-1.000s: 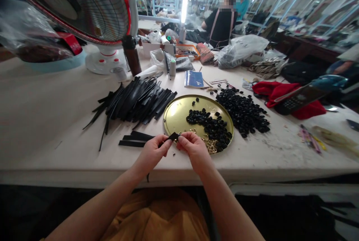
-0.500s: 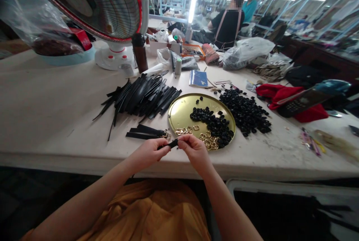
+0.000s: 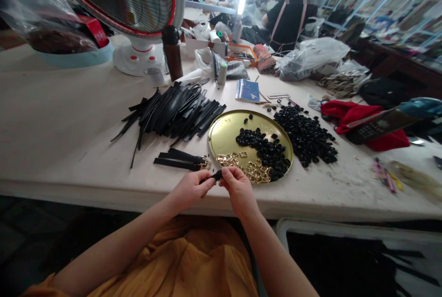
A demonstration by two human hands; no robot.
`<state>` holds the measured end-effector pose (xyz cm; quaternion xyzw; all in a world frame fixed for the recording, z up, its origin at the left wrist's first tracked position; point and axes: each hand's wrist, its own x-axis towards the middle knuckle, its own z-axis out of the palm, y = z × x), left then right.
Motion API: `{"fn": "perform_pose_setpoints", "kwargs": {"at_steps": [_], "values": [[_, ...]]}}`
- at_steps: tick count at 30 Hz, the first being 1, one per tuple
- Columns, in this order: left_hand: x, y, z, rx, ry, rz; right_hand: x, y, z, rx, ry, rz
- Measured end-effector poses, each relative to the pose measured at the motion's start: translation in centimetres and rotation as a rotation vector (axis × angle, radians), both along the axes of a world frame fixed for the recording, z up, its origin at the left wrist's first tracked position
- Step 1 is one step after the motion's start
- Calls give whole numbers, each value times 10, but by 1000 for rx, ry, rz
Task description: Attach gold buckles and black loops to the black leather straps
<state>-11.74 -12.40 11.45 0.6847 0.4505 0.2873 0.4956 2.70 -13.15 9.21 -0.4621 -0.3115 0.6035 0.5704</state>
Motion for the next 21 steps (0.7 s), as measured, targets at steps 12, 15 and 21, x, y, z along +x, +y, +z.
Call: {"fn": "perform_pose_setpoints", "kwargs": {"at_steps": [12, 15, 21], "values": [[11, 4, -23, 71, 8, 141, -20, -2, -15, -26, 167, -236], [14, 6, -22, 50, -24, 159, -24, -1, -17, -13, 177, -298], [11, 8, -18, 7, -61, 158, -27, -1, -24, -12, 160, -281]]}}
